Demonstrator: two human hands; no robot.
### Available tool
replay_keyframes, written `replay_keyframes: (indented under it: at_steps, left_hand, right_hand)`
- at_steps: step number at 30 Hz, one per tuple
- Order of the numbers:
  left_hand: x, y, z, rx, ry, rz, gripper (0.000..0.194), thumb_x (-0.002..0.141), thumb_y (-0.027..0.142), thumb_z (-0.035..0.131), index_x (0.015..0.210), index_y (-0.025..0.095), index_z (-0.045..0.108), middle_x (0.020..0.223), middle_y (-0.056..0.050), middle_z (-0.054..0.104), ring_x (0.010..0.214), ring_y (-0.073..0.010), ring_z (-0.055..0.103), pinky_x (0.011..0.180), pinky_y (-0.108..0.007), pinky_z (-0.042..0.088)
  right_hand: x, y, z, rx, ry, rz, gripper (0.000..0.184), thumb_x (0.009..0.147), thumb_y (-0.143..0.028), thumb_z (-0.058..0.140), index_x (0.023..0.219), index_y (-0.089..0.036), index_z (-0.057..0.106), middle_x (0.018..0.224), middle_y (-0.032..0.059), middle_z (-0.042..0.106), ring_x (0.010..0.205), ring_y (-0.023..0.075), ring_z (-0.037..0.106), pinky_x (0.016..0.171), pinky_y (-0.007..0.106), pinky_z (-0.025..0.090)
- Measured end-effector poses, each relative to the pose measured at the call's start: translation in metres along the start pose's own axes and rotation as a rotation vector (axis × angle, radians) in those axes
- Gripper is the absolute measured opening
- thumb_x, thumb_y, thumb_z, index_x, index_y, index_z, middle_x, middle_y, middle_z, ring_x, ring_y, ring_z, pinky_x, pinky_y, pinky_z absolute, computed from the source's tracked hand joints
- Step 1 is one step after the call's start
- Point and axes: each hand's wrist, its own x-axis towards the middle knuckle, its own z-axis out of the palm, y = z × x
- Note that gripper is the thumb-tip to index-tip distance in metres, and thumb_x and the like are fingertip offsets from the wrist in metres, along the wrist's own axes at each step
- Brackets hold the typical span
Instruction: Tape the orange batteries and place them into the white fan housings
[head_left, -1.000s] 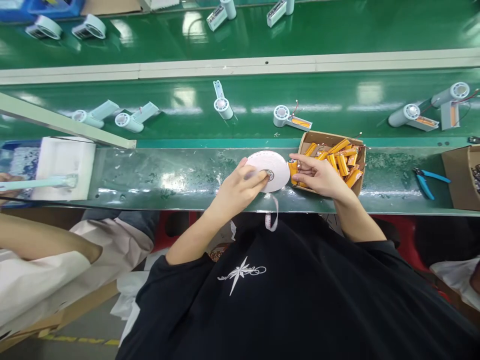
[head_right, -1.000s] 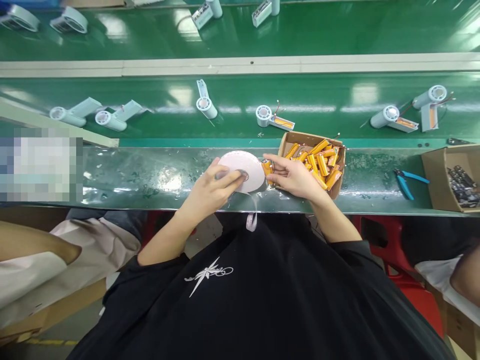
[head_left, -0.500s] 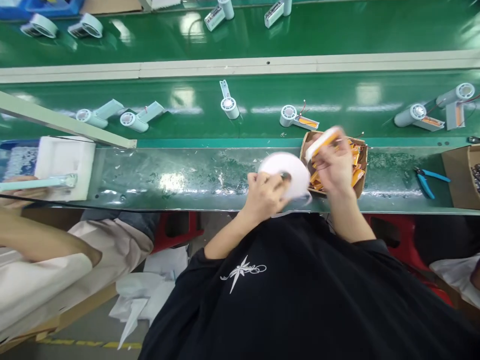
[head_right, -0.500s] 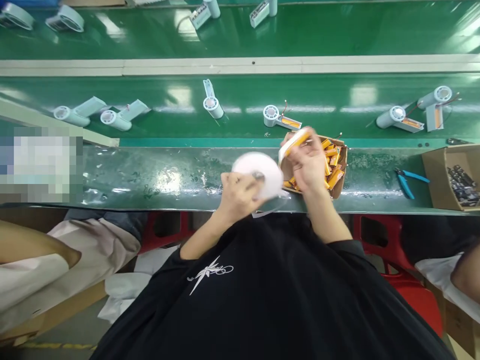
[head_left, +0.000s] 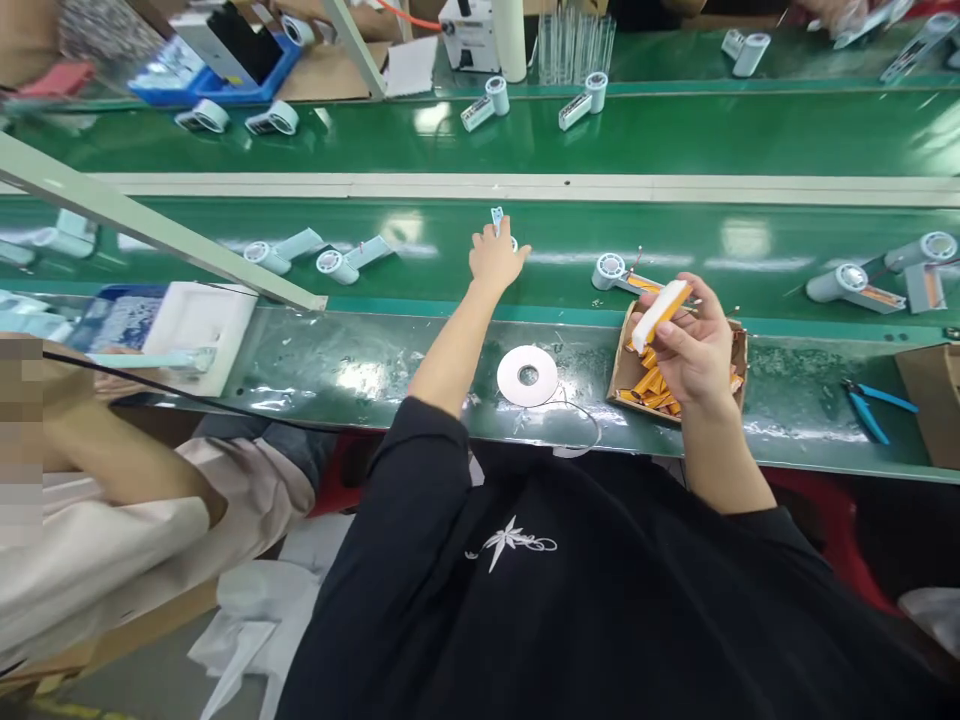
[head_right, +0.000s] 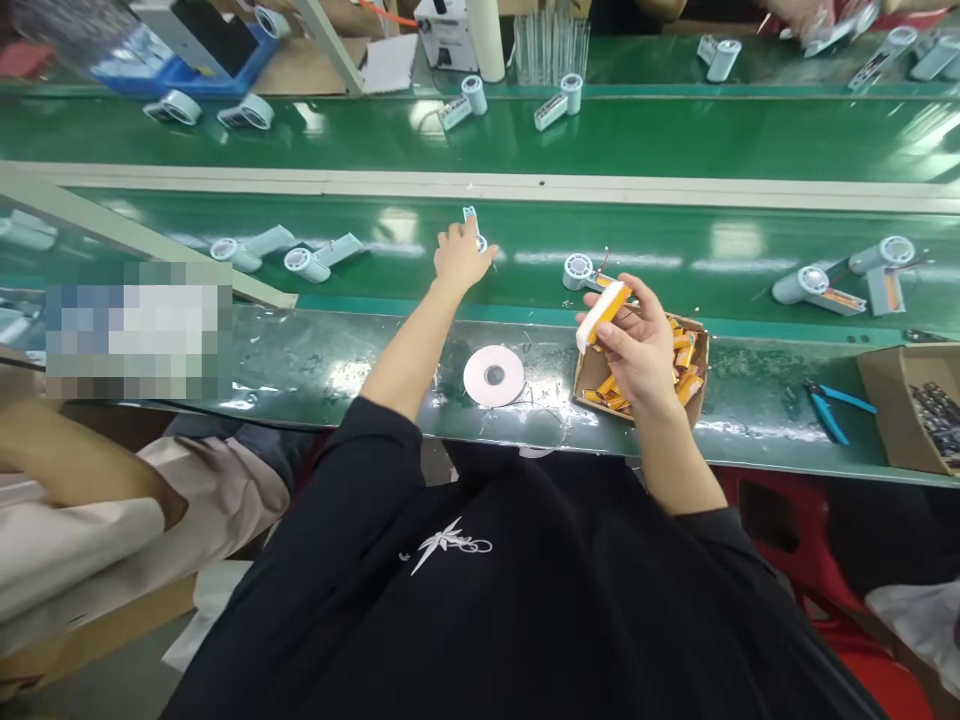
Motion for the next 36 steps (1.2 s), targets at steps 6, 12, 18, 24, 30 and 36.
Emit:
replay_keyframes:
  at_steps: [6,12,18,24,30,36]
  left_hand:
    - [0.049,0.009,0.018,0.23,-0.305,0.084,0.067,0.079,0.054,0.086,0.129,0.009,0.077,0.129,-0.029,0.072,0.134,-0.0498,0.059,0.115,-0.063,0.046]
    - [0.032,-0.02,0.018,0.131,-0.37,0.296,0.036,0.076,0.032,0.083,0.11,0.019,0.084,0.133,-0.021,0.077,0.141,-0.0437,0.057,0.119,-0.056,0.047]
    - [0.038,-0.027,0.008,0.01,-0.336,0.315,0.028,0.094,0.032,0.066,0.116,0.025,0.083,0.13,-0.009,0.083,0.122,-0.0309,0.071,0.107,-0.04,0.051]
    - [0.034,-0.022,0.017,-0.064,-0.284,0.276,0.025,0.101,0.025,0.062,0.119,0.026,0.079,0.133,-0.006,0.083,0.124,-0.0267,0.072,0.106,-0.034,0.049]
    - [0.034,-0.017,0.029,-0.117,-0.254,0.223,0.024,0.106,0.029,0.061,0.124,0.026,0.076,0.134,-0.009,0.082,0.126,-0.0301,0.071,0.108,-0.036,0.049]
    - [0.035,-0.008,0.037,-0.17,-0.22,0.166,0.03,0.113,0.035,0.051,0.134,0.026,0.07,0.137,-0.011,0.08,0.127,-0.0306,0.07,0.11,-0.039,0.048]
  right_hand:
    - [-0.013,-0.021,-0.015,-0.014,-0.066,0.051,0.071,0.078,-0.051,0.099,0.139,-0.04,0.065,0.123,0.0045,0.085,0.115,0.0306,0.085,0.097,0.053,0.073]
    - [0.019,-0.018,-0.021,-0.094,-0.079,0.007,0.076,0.076,-0.047,0.101,0.142,-0.037,0.064,0.122,0.0052,0.086,0.103,0.0276,0.086,0.096,0.049,0.072]
    - [0.143,0.044,0.042,-0.494,-0.324,-0.087,0.057,0.083,-0.027,0.084,0.138,-0.024,0.07,0.111,0.004,0.087,0.106,0.024,0.083,0.107,0.044,0.065]
    - [0.209,0.09,0.08,-1.036,-0.513,-0.122,0.053,0.093,-0.018,0.07,0.146,-0.02,0.068,0.115,0.0065,0.086,0.112,0.0234,0.081,0.106,0.037,0.06]
    - [0.209,0.1,0.074,-1.339,-0.654,-0.131,0.046,0.099,-0.023,0.068,0.145,-0.027,0.073,0.117,0.0095,0.086,0.107,0.0298,0.08,0.096,0.036,0.057]
    - [0.215,0.1,0.074,-1.455,-0.679,-0.079,0.051,0.098,-0.022,0.07,0.149,-0.027,0.071,0.125,0.0116,0.085,0.109,0.0312,0.078,0.095,0.036,0.056]
